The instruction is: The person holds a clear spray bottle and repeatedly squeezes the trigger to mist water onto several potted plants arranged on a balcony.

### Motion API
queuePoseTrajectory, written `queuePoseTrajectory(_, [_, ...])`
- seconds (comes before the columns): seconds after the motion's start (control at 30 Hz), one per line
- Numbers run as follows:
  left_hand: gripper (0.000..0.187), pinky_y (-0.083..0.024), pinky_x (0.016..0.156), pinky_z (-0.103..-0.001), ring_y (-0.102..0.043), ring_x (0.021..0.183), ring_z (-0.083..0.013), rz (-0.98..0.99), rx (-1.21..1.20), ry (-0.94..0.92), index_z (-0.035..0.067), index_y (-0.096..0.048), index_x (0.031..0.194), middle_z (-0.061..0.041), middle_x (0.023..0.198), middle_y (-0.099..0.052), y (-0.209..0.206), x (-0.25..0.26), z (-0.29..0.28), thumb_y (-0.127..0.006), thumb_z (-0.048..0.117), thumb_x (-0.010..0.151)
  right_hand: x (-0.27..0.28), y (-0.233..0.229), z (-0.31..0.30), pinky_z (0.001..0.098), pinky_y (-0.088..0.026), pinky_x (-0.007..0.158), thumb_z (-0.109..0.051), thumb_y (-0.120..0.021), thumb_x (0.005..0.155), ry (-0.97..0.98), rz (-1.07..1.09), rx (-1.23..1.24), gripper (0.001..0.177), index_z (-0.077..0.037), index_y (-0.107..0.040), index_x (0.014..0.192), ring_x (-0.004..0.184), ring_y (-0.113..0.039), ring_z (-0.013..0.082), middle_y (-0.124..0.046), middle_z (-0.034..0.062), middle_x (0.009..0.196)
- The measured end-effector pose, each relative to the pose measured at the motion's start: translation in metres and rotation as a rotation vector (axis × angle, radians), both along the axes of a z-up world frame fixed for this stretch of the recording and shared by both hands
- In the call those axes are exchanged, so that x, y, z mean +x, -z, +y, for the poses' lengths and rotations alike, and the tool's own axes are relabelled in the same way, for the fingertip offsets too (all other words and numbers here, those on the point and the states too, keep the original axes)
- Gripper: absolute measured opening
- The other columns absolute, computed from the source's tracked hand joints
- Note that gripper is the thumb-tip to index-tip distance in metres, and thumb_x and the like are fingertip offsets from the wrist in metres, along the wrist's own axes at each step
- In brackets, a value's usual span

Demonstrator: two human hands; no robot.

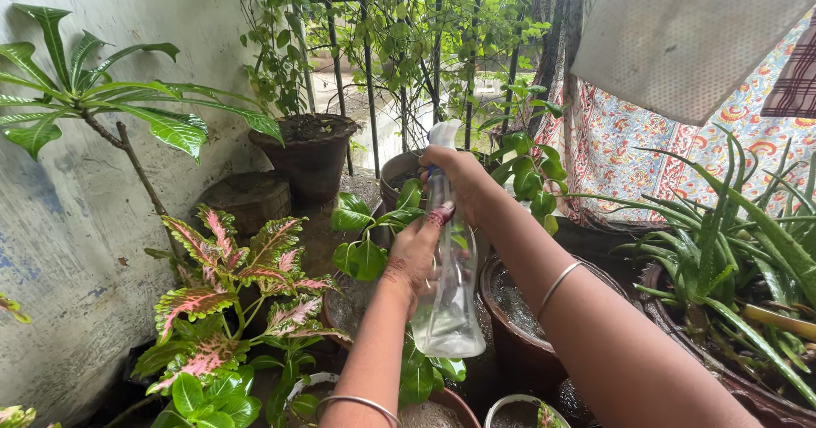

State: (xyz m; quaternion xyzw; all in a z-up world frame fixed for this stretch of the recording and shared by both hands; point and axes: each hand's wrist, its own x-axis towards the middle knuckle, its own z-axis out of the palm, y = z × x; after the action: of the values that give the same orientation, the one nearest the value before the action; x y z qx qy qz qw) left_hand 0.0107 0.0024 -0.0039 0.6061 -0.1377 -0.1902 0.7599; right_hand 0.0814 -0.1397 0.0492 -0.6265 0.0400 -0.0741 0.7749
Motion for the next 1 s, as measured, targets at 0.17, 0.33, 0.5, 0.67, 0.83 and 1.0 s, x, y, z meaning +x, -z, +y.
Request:
queuePoseTrajectory(0.17, [0.066,-0.064,0.066,-0.036,-0.077,0.079,-0.0175,0.023,0.018,-0.033,0.023,-0.061,0.138,-0.007,0.106,-0.077,-0.003,-0.001,0.009,-0.061,0.060,0.084,0.006,-0.004,0.011,0.0318,-0.048,0.051,-0.019,-0.072,0.081,-0.066,-0.012,0.002,0.028,-0.005,-0.060,0.102,0.059,-0.057,0.0138,-0.060,0.0022,0.077])
queuePoseTrajectory(0.33, [0.067,-0.063,0.064,-0.036,-0.076,0.074,-0.0181,0.045,-0.002,-0.026,0.027,-0.060,0.140,-0.007,0.101,-0.078,-0.009,-0.001,0.015,-0.059,0.062,0.083,0.009,-0.015,0.018,0.0310,-0.049,0.050,-0.020,-0.071,0.079,-0.047,-0.013,-0.102,0.023,-0.004,-0.066,0.095,0.058,-0.059,0.0135,-0.063,0.0020,0.076])
queuePoseTrajectory(0.5, [0.066,-0.062,0.062,-0.036,-0.075,0.066,-0.0197,0.052,-0.063,0.001,0.025,-0.062,0.137,-0.010,0.088,-0.079,-0.006,0.007,0.014,-0.059,0.063,0.084,0.012,-0.020,0.023,0.0308,-0.047,0.048,-0.022,-0.072,0.078,0.039,-0.025,-0.222,0.025,-0.001,-0.069,0.093,0.056,-0.057,0.0130,-0.063,0.0019,0.075])
queuePoseTrajectory(0.67, [0.064,-0.061,0.059,-0.032,-0.075,0.069,-0.0189,0.047,-0.073,-0.017,0.024,-0.062,0.137,-0.009,0.089,-0.078,-0.001,0.011,0.013,-0.060,0.062,0.085,0.014,-0.018,0.023,0.0305,-0.048,0.049,-0.024,-0.071,0.078,-0.033,0.034,-0.171,0.024,-0.006,-0.068,0.094,0.057,-0.057,0.0119,-0.062,-0.0006,0.076])
queuePoseTrajectory(0.83, [0.064,-0.061,0.059,-0.029,-0.076,0.074,-0.0155,0.034,-0.092,-0.009,0.022,-0.061,0.138,-0.009,0.095,-0.078,0.001,0.004,0.004,-0.060,0.060,0.087,0.017,-0.010,0.011,0.0304,-0.050,0.052,-0.020,-0.071,0.080,0.015,0.004,-0.217,0.025,-0.002,-0.065,0.096,0.059,-0.059,0.0143,-0.063,0.0029,0.076])
queuePoseTrajectory(1.0, [0.059,-0.060,0.057,-0.032,-0.076,0.077,-0.0168,0.008,-0.158,0.003,0.021,-0.062,0.134,-0.004,0.104,-0.076,0.003,0.011,-0.012,-0.061,0.055,0.086,0.013,-0.015,-0.003,0.0313,-0.050,0.053,-0.018,-0.071,0.079,0.030,-0.030,-0.184,0.028,-0.002,-0.063,0.100,0.060,-0.060,0.0147,-0.063,0.0031,0.077])
